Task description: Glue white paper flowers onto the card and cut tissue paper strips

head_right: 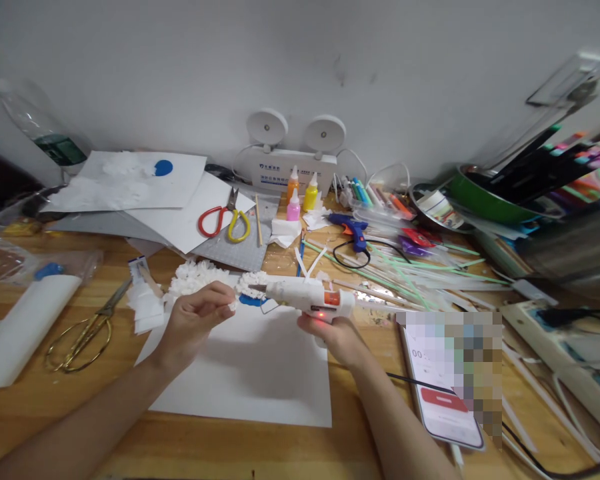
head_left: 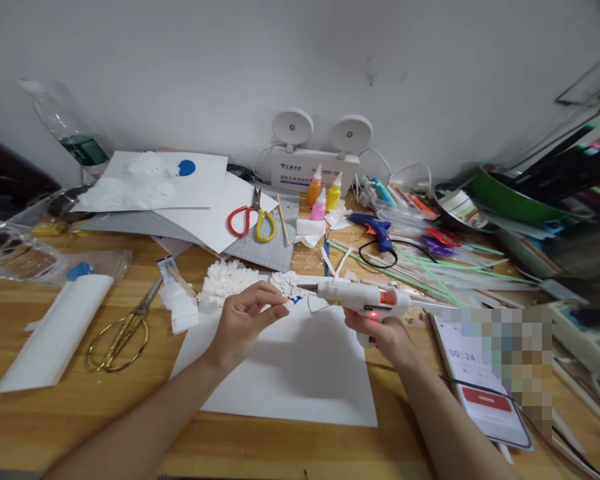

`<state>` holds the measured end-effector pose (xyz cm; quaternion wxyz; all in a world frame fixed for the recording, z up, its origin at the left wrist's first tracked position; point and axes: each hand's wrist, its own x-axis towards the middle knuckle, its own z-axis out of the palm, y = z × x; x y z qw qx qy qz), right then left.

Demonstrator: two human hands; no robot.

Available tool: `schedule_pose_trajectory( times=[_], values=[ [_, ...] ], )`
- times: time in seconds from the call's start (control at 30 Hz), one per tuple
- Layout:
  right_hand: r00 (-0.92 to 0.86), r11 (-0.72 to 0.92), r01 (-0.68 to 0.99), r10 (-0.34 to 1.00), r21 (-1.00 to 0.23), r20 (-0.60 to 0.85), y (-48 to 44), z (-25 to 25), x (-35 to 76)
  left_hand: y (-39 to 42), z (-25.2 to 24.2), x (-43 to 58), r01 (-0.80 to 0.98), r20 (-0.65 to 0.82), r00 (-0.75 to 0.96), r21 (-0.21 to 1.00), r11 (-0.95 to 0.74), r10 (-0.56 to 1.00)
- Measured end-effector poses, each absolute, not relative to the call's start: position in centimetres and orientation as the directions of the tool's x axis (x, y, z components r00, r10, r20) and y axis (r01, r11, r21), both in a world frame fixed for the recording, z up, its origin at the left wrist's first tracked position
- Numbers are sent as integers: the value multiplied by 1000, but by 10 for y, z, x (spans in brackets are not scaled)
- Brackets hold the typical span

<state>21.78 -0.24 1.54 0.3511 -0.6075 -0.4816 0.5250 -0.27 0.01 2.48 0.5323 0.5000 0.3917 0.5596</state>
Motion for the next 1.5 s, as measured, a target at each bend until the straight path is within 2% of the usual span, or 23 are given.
schedule_pose_trajectory(
  times=[0.07, 0.17, 0.23, 0.37, 0.6, 0.83, 0.97, 1.1, 1.27, 1.5],
  values=[
    [92, -244, 226, 969, -943, -229, 4, 16, 219, -1, 25, -4, -181, 129, 67, 977, -116, 989],
    [233, -61, 320, 972, -946, 16, 20, 13, 227, -1, 25, -5, -141, 121, 64, 984, -111, 991],
    [376, -55, 416, 919, -908, 117, 34, 8, 236, 1, 24, -7, -99, 122, 61, 988, -116, 991],
    [471, -131, 542, 865, -830, 172, 62, -5, 252, 3, 20, -9, 14, 143, 86, 989, -145, 986],
    [430, -214, 748, 877, -629, 214, 99, -13, 247, 3, 18, -11, 103, 159, 118, 980, -171, 980],
    [448, -279, 811, 861, -514, 240, 109, -15, 244, 6, 17, -14, 159, 197, 121, 964, -215, 973],
    [462, -276, 806, 847, -524, 263, 100, -13, 249, 7, 22, -17, 258, 257, 77, 928, -268, 963],
    [504, -241, 773, 795, -587, 338, 79, -12, 252, 9, 23, -17, 436, 329, 101, 834, -339, 939],
    [566, -136, 711, 693, -690, 446, 54, -11, 254, 13, 16, -4, 646, 245, 235, 684, -340, 940],
    [594, 22, 647, 612, -762, 522, 47, -5, 258, 22, 16, 16, 798, 140, 256, 527, -291, 957]
  ],
)
